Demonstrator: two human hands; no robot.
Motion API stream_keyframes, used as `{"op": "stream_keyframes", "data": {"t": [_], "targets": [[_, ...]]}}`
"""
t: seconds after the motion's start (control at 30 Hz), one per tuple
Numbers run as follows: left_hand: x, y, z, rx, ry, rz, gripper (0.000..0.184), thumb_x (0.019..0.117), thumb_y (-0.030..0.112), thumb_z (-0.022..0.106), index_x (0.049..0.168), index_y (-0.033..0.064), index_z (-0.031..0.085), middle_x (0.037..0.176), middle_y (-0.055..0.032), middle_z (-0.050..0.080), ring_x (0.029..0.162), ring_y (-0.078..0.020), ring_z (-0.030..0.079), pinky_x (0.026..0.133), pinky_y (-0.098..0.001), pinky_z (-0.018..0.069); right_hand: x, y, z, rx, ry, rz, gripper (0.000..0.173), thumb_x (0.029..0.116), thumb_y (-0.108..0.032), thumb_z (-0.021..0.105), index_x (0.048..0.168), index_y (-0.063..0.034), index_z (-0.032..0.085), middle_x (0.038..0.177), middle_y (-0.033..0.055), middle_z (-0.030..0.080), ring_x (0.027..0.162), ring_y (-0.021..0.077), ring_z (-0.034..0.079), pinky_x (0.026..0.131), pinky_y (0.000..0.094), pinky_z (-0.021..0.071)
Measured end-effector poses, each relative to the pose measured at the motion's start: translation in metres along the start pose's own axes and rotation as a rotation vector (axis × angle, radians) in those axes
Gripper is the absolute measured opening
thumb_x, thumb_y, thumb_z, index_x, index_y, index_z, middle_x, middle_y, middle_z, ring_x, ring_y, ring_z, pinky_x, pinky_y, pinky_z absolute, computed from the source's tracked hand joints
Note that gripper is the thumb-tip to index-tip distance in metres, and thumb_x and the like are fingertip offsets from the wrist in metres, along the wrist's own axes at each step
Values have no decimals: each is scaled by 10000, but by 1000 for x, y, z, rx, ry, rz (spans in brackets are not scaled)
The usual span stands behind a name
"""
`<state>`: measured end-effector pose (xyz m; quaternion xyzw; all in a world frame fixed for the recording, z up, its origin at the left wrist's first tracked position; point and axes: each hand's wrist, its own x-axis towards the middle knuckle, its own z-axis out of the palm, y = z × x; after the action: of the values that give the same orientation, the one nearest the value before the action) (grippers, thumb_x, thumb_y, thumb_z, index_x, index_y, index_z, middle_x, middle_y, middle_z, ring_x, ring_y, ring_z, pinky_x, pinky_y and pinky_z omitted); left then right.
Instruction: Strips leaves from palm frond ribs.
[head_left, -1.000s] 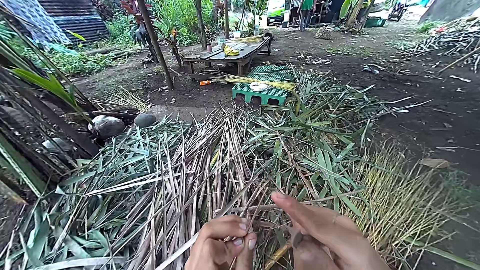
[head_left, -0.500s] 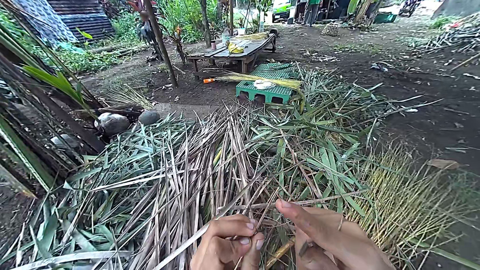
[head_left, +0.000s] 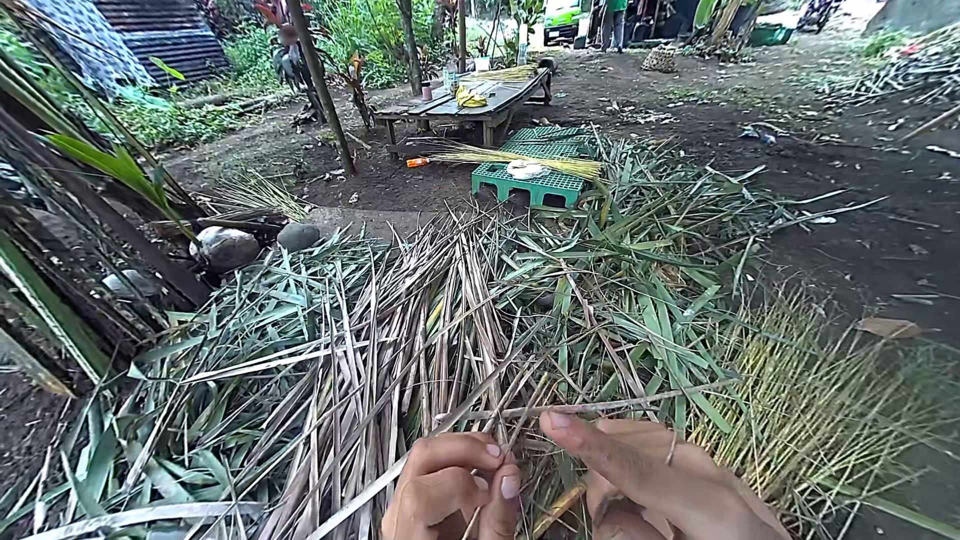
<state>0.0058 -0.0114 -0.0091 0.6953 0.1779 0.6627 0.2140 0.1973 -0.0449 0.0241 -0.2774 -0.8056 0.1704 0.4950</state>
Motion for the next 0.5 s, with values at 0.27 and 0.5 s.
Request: {"op": "stream_keyframes", "data": {"t": [0.27, 0.5], "targets": [[4, 7, -4, -87, -64, -150, 297, 1117, 328, 398, 1165, 181, 652, 969, 118, 653, 807, 77, 621, 699, -95, 521, -6, 14, 9, -197, -20, -107, 432, 1045, -336, 506, 1383, -88, 611, 570, 31, 486, 509, 151, 428, 549, 276, 351], [4, 2, 3, -149, -127, -151, 283, 1025, 355, 621, 1040, 73, 607, 833, 56, 604, 759, 61, 575, 711, -98, 490, -6, 14, 12, -279, -53, -119, 382, 1025, -263, 532, 1361, -114, 636, 565, 33, 523, 511, 163, 442, 557, 292, 351]]}}
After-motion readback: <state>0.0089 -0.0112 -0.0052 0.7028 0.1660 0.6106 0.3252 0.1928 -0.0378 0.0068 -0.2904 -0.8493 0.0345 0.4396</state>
